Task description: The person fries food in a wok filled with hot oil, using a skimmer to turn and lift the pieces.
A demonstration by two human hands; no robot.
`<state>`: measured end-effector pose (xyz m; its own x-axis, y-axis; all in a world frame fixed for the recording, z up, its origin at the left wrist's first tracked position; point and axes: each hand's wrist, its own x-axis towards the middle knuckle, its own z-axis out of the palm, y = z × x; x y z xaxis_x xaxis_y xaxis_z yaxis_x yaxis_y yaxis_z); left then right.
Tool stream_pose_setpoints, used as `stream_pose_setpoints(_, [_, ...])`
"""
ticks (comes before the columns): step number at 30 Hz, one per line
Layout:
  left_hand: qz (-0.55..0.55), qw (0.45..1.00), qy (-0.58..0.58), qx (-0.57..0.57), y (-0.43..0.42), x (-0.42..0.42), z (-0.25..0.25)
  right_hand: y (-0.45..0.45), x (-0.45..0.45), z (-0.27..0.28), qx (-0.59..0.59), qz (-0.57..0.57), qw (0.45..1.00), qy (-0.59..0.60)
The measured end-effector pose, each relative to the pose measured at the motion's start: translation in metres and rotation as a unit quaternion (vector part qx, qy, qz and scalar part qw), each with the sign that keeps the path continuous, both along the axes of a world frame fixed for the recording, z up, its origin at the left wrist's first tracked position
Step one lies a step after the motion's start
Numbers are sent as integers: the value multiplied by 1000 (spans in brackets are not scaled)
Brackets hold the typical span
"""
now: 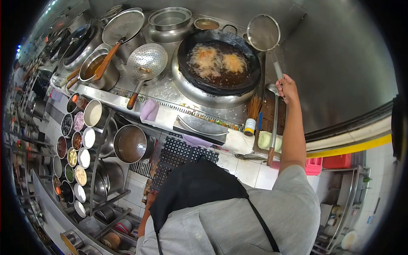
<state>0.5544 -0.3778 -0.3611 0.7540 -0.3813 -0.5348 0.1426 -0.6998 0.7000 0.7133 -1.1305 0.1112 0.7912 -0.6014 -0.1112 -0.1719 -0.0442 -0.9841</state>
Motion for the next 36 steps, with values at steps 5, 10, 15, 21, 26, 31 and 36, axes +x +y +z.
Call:
stream_pose_setpoints(5, [121, 987, 44, 96, 13, 22, -7, 28, -30, -13, -27, -13, 998, 55])
stream_pose_setpoints(10, [317, 926, 152, -139, -17, 46, 57, 45, -29, -48, -16, -40, 995, 87])
stream_pose_setpoints(15, [315, 921, 156, -168, -5, 45, 44, 80, -20, -58, 82, -27, 995, 57])
stream_pose_setpoints(21, [107, 993, 0, -55, 44, 20, -35, 77, -19, -72, 220, -12, 975, 11])
stream_pose_setpoints(26, [107, 952, -11, -287, 29, 28, -10, 83, -28, -59, 253, 18, 967, 20])
stream_pose_setpoints(31, [98, 829, -23, -551, 31, 27, -18, 106, -40, -28, 108, 35, 991, 68])
stream_pose_setpoints(36, [422, 683, 405, -438, 30, 35, 15, 128, -45, -18, -20, -13, 997, 76])
